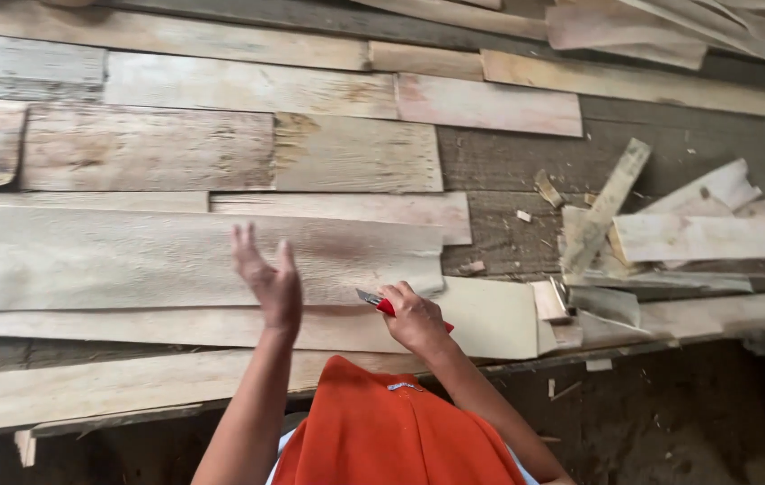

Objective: The person uses a red utility knife to cut and trim wooden planks on a workbench. They repeatedly position planks, score or slice them, and move the cut pieces aside, handling several planks one at a time.

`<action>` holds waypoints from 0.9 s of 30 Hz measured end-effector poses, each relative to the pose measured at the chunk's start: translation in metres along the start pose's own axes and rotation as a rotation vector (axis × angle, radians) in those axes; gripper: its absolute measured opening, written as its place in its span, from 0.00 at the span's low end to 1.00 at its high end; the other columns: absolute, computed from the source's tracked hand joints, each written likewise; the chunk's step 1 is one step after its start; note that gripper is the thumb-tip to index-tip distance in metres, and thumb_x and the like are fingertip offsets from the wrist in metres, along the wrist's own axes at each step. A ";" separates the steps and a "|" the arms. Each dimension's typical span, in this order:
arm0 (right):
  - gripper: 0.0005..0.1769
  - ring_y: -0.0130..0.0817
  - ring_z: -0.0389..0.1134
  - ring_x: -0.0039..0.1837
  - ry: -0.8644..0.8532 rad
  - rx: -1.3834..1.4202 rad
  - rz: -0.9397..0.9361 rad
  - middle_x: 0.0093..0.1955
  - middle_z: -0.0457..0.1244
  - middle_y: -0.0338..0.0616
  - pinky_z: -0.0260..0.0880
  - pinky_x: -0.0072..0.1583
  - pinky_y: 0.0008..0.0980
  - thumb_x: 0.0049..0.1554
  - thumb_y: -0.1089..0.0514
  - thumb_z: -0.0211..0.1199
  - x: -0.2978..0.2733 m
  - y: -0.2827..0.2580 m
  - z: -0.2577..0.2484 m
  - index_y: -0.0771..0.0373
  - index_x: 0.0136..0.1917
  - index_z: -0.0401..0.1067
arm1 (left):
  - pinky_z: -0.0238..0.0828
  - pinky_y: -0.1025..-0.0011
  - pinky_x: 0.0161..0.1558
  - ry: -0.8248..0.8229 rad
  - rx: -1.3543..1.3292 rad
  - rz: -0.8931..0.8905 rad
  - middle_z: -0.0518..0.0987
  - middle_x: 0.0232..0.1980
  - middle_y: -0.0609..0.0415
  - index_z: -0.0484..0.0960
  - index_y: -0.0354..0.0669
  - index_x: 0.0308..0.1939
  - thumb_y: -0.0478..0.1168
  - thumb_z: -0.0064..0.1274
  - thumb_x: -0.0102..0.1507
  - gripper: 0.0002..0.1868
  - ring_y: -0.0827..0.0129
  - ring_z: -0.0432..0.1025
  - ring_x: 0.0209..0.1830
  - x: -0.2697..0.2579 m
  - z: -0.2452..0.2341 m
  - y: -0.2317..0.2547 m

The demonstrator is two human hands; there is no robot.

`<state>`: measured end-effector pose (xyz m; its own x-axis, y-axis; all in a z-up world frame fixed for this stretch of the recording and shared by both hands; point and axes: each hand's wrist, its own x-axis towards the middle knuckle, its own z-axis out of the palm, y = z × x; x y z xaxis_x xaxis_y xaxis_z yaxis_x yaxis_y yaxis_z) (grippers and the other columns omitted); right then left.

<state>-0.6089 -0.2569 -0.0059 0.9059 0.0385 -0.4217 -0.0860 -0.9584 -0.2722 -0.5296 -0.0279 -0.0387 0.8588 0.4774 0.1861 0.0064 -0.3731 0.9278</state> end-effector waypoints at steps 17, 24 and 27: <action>0.15 0.52 0.74 0.52 0.288 0.189 0.287 0.55 0.62 0.37 0.77 0.54 0.55 0.62 0.50 0.58 -0.142 0.331 -0.068 0.45 0.62 0.67 | 0.73 0.51 0.62 -0.887 -0.240 -0.296 0.74 0.68 0.42 0.67 0.50 0.72 0.37 0.55 0.64 0.32 0.44 0.73 0.63 -0.322 0.291 0.138; 0.22 0.56 0.74 0.49 0.335 0.118 0.259 0.58 0.56 0.41 0.78 0.53 0.58 0.56 0.61 0.65 -0.160 0.518 -0.069 0.53 0.62 0.65 | 0.74 0.51 0.61 -0.771 -0.076 -0.232 0.71 0.68 0.40 0.67 0.49 0.74 0.38 0.55 0.62 0.34 0.44 0.74 0.61 -0.394 0.407 0.215; 0.20 0.58 0.73 0.48 0.352 0.141 0.185 0.58 0.56 0.42 0.78 0.52 0.59 0.55 0.61 0.63 -0.156 0.553 -0.075 0.53 0.61 0.65 | 0.73 0.49 0.60 -0.669 0.014 -0.232 0.73 0.66 0.40 0.69 0.50 0.72 0.44 0.57 0.62 0.33 0.44 0.75 0.59 -0.397 0.424 0.248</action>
<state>-0.7664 -0.8142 -0.0255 0.9541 -0.2530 -0.1601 -0.2943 -0.8911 -0.3455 -0.6518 -0.6475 -0.0199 0.9650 -0.0433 -0.2588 0.2303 -0.3332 0.9143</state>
